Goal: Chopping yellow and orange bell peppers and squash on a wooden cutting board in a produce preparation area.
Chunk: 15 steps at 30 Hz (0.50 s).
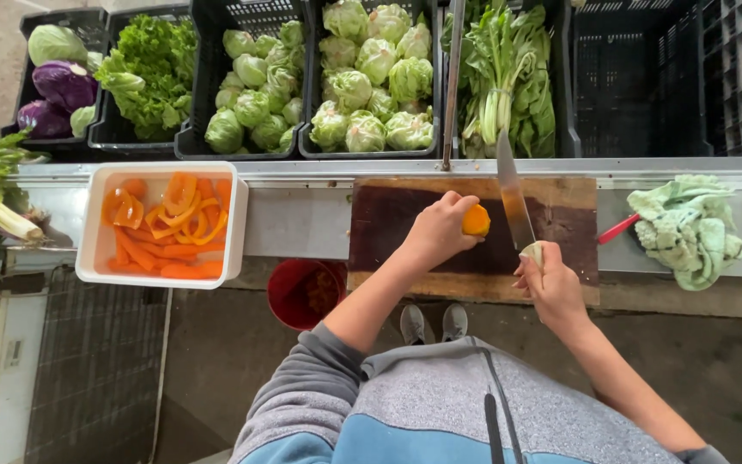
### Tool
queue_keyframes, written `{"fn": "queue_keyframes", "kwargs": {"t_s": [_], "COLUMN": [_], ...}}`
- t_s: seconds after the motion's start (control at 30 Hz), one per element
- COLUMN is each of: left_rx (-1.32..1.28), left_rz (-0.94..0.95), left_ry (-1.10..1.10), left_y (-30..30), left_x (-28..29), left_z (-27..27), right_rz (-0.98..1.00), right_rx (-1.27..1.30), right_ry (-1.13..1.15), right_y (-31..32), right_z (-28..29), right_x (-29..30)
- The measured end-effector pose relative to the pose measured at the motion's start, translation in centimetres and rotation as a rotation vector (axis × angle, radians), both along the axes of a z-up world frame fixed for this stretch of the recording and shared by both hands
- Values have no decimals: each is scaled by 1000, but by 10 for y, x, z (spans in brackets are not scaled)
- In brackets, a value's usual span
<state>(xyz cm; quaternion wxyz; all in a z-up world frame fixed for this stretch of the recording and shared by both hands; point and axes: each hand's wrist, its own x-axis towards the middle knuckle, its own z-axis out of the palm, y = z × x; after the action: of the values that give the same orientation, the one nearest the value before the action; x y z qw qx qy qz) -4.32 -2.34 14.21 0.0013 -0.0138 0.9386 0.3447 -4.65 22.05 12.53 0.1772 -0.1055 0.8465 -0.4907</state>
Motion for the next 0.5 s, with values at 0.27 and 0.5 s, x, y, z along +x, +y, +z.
{"fn": "queue_keyframes", "kwargs": {"t_s": [0.27, 0.5], "left_rx": [222, 214], "left_rz": [-57, -138], "left_ry": [183, 138], "left_y": [2, -2], "left_x": [-23, -35], "left_z": [-15, -26], "right_rz": [-48, -37], "right_rx": [80, 87], "right_ry": [-6, 20], "right_y": [-1, 9], "right_z": [39, 40], "right_x": [-9, -10]}}
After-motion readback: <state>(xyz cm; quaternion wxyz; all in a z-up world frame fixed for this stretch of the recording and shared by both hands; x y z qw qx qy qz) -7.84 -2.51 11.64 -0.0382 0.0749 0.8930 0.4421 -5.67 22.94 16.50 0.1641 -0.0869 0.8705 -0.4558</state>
